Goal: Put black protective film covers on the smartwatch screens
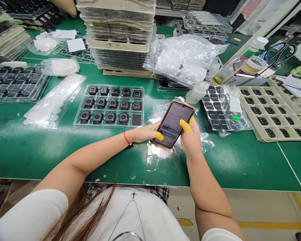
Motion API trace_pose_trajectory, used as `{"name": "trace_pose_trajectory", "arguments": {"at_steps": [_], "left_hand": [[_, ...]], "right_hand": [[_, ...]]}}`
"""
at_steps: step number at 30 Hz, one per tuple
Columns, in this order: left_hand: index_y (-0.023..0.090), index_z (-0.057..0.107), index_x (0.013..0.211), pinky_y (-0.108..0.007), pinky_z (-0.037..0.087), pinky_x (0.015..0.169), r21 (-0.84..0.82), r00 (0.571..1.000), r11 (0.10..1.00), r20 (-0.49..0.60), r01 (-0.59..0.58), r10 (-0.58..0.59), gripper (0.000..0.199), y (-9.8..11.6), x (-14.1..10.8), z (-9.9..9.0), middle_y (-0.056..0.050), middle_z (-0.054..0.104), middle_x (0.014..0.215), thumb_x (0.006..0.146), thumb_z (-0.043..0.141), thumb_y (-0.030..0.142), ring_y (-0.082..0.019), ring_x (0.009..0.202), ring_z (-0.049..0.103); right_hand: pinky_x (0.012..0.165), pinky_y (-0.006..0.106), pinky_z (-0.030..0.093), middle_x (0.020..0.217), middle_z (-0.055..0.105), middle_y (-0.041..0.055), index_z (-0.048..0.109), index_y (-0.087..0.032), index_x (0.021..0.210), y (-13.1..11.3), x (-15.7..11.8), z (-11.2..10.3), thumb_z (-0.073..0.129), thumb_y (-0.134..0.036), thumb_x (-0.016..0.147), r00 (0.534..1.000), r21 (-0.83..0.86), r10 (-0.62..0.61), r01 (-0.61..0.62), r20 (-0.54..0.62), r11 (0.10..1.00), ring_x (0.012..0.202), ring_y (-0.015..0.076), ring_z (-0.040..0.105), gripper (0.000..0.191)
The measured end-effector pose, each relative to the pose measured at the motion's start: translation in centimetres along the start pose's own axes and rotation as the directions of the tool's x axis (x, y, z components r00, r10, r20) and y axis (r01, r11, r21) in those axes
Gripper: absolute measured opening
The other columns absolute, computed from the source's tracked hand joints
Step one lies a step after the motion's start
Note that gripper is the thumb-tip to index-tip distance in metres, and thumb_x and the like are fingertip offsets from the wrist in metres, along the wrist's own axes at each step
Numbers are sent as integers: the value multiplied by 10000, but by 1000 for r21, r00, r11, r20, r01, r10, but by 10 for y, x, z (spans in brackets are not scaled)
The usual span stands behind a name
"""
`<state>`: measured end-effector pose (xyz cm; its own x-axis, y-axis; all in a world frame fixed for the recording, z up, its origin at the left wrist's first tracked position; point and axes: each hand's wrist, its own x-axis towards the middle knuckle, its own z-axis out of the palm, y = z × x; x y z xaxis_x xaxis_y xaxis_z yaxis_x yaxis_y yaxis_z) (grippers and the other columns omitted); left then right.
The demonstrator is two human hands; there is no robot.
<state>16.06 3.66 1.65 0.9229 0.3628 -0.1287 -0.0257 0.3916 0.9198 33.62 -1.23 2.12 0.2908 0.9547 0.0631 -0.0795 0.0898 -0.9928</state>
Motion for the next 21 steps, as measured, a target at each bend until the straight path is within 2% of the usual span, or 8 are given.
{"name": "trace_pose_trajectory", "arguments": {"at_steps": [3, 6, 9, 11, 14, 17, 19, 21], "left_hand": [[253, 456, 1287, -224, 478, 596, -11, 1000, 999, 0, 31, -31, 614, 1, -1, 1, -23, 561, 1025, 688, 579, 193, -114, 781, 556], [255, 448, 1304, -226, 483, 605, -10, 1000, 999, -5, 30, -30, 621, 2, -1, 1, -35, 561, 1057, 700, 580, 197, -121, 806, 563], [246, 446, 1299, -238, 493, 605, -8, 1000, 1000, -10, 20, -20, 621, 2, -1, 1, -43, 566, 1065, 696, 585, 200, -128, 803, 570], [246, 446, 1293, -242, 497, 603, -4, 1000, 1000, -5, 20, -20, 619, 2, -1, 1, -37, 567, 1049, 691, 584, 200, -130, 797, 577], [239, 454, 1264, -238, 493, 595, -2, 1000, 1000, -5, 20, -20, 602, 2, -1, 1, -33, 570, 1031, 678, 588, 197, -127, 786, 576], [216, 479, 1194, -214, 459, 554, 9, 1000, 1000, -5, 18, -18, 526, 3, -2, 2, -23, 563, 975, 680, 593, 198, -106, 723, 543], [208, 484, 1161, -209, 446, 533, 19, 1000, 1000, 4, 17, -17, 485, 3, -2, 3, -14, 551, 932, 688, 590, 201, -99, 691, 526], [209, 483, 1157, -211, 450, 530, 27, 1000, 999, 9, 19, -19, 478, 3, -2, 3, -12, 551, 925, 691, 585, 201, -101, 687, 530]], "right_hand": [[835, 420, 599, 986, 696, 8, 652, -288, 986, 1, 0, -1, 645, -406, 803, 999, 5, 15, -15, -43, 1000, 961, 250, 670, 218], [817, 431, 600, 978, 699, 25, 655, -279, 977, 0, 1, -2, 645, -440, 812, 1000, 18, 16, -16, 2, 1000, 954, 269, 675, 231], [843, 459, 591, 1018, 702, 30, 650, -280, 1006, -2, 0, -2, 707, -392, 766, 998, 26, 1, -2, 69, 1000, 988, 290, 674, 271], [877, 470, 580, 1030, 705, 24, 646, -285, 1004, -2, 1, -2, 766, -334, 698, 998, 28, -2, 0, 68, 1000, 1007, 295, 670, 333], [880, 471, 581, 1015, 710, 12, 647, -290, 973, -1, 1, -1, 778, -313, 666, 1000, 21, 10, -11, 28, 1000, 986, 288, 673, 335], [831, 452, 600, 946, 708, 6, 657, -279, 927, 2, 2, -2, 706, -405, 753, 997, 27, 32, -30, -69, 999, 904, 259, 682, 220], [801, 436, 606, 907, 703, 7, 664, -270, 903, 3, 3, -2, 674, -450, 784, 991, 43, 47, -42, -127, 998, 859, 244, 680, 216], [792, 439, 604, 913, 703, 15, 669, -265, 915, 4, 3, -3, 656, -473, 806, 993, 60, 52, -46, -109, 997, 864, 249, 680, 235]]}}
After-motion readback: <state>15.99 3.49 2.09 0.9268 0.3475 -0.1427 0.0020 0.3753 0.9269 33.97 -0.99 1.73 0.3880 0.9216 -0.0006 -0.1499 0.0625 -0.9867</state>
